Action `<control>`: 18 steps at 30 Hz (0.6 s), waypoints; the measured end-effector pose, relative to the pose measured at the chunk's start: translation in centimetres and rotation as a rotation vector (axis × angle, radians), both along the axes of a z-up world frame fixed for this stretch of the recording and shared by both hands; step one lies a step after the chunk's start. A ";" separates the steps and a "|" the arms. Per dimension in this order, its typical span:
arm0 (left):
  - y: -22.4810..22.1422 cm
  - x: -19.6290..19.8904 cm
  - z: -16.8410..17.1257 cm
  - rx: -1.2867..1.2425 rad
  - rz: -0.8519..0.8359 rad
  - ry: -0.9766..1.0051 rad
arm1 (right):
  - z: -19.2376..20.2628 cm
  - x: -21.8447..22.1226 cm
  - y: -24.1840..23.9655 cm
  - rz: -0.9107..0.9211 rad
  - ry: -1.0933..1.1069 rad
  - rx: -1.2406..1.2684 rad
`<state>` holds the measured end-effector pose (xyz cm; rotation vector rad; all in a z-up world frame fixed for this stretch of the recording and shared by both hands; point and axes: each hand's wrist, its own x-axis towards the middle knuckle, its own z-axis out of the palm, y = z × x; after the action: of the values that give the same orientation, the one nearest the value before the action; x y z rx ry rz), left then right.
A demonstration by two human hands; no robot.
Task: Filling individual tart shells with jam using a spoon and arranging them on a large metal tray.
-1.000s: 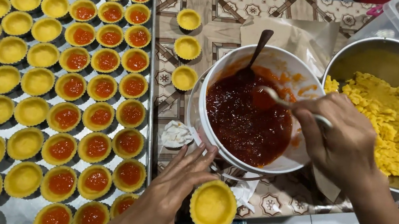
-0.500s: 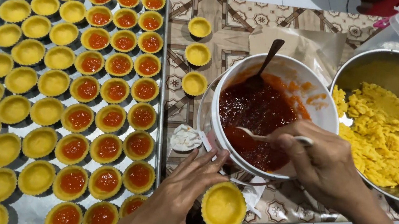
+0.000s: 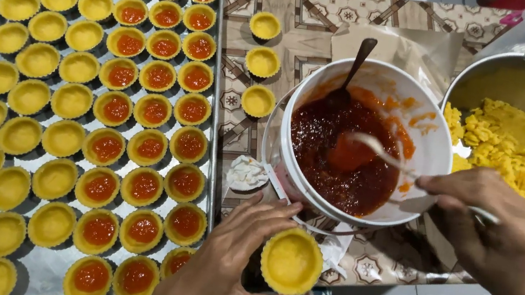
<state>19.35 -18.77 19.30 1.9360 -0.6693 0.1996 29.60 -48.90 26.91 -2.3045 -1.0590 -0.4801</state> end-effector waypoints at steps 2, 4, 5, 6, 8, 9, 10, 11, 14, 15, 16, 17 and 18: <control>0.1 -0.1 -0.1 -0.001 0.016 -0.008 | 0.3 -0.3 -0.1 -0.013 -0.016 0.038; 0.0 -0.3 -0.1 -0.005 0.032 -0.011 | 0.2 -0.5 -0.3 -0.027 -0.027 0.072; -0.1 -0.4 0.0 -0.001 0.040 -0.028 | 0.1 -0.6 -0.4 -0.012 -0.055 0.090; 0.0 0.1 0.2 0.009 0.046 -0.062 | 0.0 -0.2 -0.5 0.002 -0.101 0.113; 0.0 -0.2 -0.6 0.045 0.057 -0.045 | -0.9 -0.2 -1.1 0.033 -0.140 0.152; 0.0 -0.4 -1.1 0.078 0.072 -0.022 | -1.4 -0.2 -1.4 0.067 -0.171 0.189; 0.0 -0.5 -1.1 0.078 0.074 -0.014 | -1.4 -0.6 -1.2 0.069 -0.163 0.189; 0.1 -0.6 -1.2 0.061 0.081 -0.019 | -1.3 -0.8 -1.1 0.084 -0.242 0.174; 0.4 -0.3 -1.0 0.043 0.093 -0.031 | -0.3 -1.5 0.2 0.033 -0.226 0.109; 0.4 -0.4 -0.9 0.035 0.099 -0.026 | 0.1 -1.9 0.7 -0.032 -0.121 0.053; 0.5 -0.6 -0.8 0.037 0.094 -0.020 | -0.2 -1.6 0.7 -0.037 -0.115 0.055; 0.5 -0.7 -0.7 0.049 0.100 -0.026 | -0.4 -1.4 0.7 -0.035 -0.129 0.039; 0.5 -0.5 -0.6 0.059 0.109 -0.047 | -0.5 -0.8 0.6 -0.031 -0.158 0.022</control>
<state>18.85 -18.28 18.66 2.0319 -0.6071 0.2963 28.78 -48.31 26.43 -2.2972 -1.0873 -0.6923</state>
